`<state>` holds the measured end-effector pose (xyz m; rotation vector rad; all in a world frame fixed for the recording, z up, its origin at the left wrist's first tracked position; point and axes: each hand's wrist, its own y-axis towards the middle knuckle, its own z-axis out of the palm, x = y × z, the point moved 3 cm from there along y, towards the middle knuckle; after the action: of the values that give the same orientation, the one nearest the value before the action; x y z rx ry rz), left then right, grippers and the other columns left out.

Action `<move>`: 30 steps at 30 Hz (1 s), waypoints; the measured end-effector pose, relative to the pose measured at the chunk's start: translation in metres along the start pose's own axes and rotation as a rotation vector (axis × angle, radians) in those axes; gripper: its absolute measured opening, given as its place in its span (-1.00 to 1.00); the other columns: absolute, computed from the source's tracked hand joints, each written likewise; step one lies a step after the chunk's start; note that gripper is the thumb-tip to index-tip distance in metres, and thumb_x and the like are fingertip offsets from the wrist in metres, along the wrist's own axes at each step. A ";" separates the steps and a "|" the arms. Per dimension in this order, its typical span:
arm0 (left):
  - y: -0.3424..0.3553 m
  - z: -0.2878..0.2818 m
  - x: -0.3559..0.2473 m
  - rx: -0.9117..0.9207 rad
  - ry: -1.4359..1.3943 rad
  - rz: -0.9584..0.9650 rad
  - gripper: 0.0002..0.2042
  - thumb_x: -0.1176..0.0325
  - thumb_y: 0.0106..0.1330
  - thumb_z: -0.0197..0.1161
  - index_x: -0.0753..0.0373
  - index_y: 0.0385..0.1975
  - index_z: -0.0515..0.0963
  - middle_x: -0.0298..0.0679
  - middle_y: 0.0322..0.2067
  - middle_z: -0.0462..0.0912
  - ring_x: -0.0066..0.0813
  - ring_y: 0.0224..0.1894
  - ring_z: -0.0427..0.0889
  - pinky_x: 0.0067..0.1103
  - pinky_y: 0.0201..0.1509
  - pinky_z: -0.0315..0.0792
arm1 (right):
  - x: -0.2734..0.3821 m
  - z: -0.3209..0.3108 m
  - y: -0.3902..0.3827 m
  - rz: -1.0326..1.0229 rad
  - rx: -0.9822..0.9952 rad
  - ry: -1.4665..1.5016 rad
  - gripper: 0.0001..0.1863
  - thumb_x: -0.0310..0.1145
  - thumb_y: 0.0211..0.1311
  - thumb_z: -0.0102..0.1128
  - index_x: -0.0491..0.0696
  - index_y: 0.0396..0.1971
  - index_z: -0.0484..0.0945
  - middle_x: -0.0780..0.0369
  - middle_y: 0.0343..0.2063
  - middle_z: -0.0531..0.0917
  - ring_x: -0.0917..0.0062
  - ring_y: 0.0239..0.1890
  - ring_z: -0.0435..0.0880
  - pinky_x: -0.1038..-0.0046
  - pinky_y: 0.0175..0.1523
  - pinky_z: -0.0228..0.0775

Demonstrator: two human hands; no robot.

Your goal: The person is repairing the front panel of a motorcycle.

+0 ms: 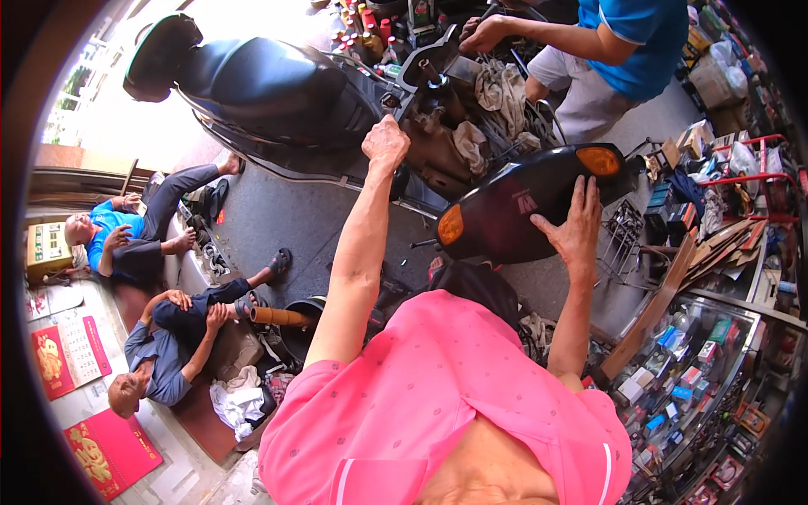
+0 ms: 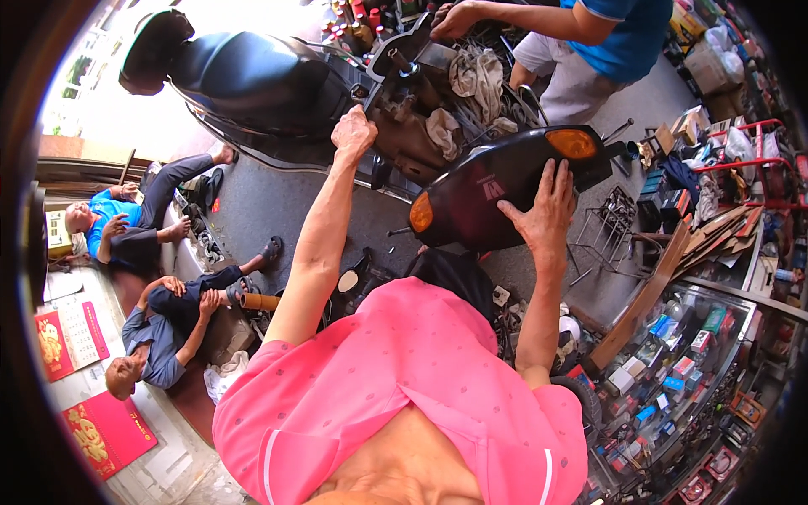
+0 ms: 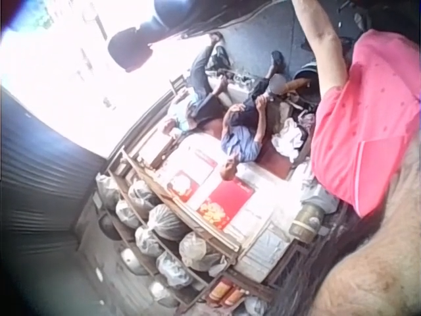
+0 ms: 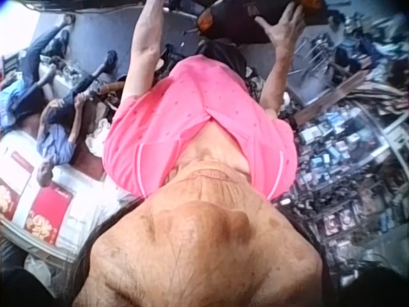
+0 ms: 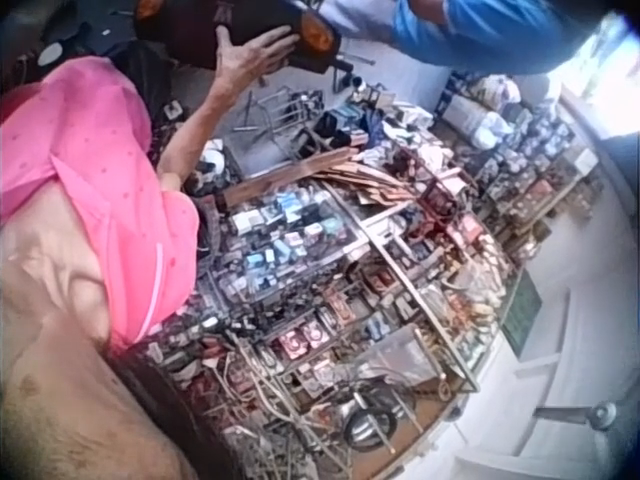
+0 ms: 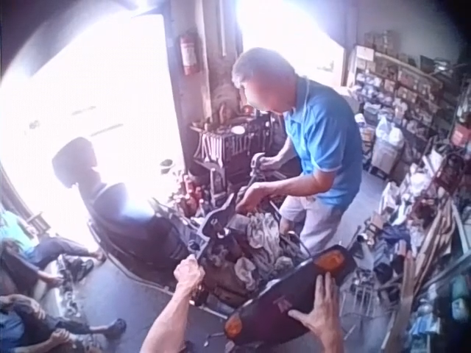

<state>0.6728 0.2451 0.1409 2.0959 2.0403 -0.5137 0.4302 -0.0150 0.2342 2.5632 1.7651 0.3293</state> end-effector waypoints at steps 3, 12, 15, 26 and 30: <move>0.007 -0.007 -0.006 0.070 0.039 -0.019 -0.74 0.37 0.11 0.09 0.28 -0.21 0.55 -0.01 -0.19 0.60 -0.08 -0.11 0.60 -0.34 -0.07 0.49 | 0.000 -0.001 -0.002 0.003 0.002 -0.004 0.11 0.11 -0.24 0.39 -0.19 0.26 0.03 -0.06 0.25 0.09 0.09 0.30 0.05 0.14 0.32 -0.07; 0.008 0.000 -0.003 0.139 -0.067 -0.119 -0.70 0.35 0.13 0.02 0.35 -0.19 0.53 0.06 -0.13 0.57 -0.03 -0.05 0.56 -0.31 0.01 0.44 | -0.002 0.000 -0.003 -0.007 -0.013 -0.008 0.10 0.11 -0.22 0.37 -0.17 0.26 0.03 -0.05 0.26 0.08 0.10 0.31 0.04 0.14 0.33 -0.08; 0.009 0.003 -0.002 0.135 -0.091 -0.113 -0.71 0.36 0.12 0.02 0.35 -0.22 0.53 0.07 -0.14 0.57 -0.01 -0.05 0.56 -0.30 0.01 0.43 | -0.003 0.001 -0.004 -0.011 -0.020 -0.002 0.11 0.12 -0.22 0.37 -0.17 0.27 0.03 -0.05 0.26 0.08 0.10 0.31 0.04 0.14 0.33 -0.09; 0.007 0.004 -0.001 0.098 -0.098 -0.080 -0.70 0.37 0.10 0.03 0.36 -0.22 0.54 0.08 -0.17 0.58 0.00 -0.06 0.56 -0.31 0.00 0.44 | -0.003 0.001 -0.008 -0.034 -0.048 0.006 0.10 0.15 -0.21 0.34 -0.17 0.26 0.04 -0.06 0.25 0.10 0.07 0.29 0.06 0.13 0.33 -0.09; 0.007 0.005 -0.001 0.099 -0.093 -0.082 -0.71 0.37 0.10 0.03 0.36 -0.22 0.54 0.07 -0.17 0.58 0.00 -0.07 0.56 -0.31 -0.01 0.44 | -0.004 0.002 -0.008 -0.031 -0.037 0.008 0.09 0.16 -0.19 0.34 -0.18 0.26 0.04 -0.08 0.25 0.09 0.04 0.29 0.06 0.15 0.35 -0.11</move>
<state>0.6787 0.2418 0.1361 2.0063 2.0952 -0.7259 0.4221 -0.0155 0.2307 2.5101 1.7818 0.3680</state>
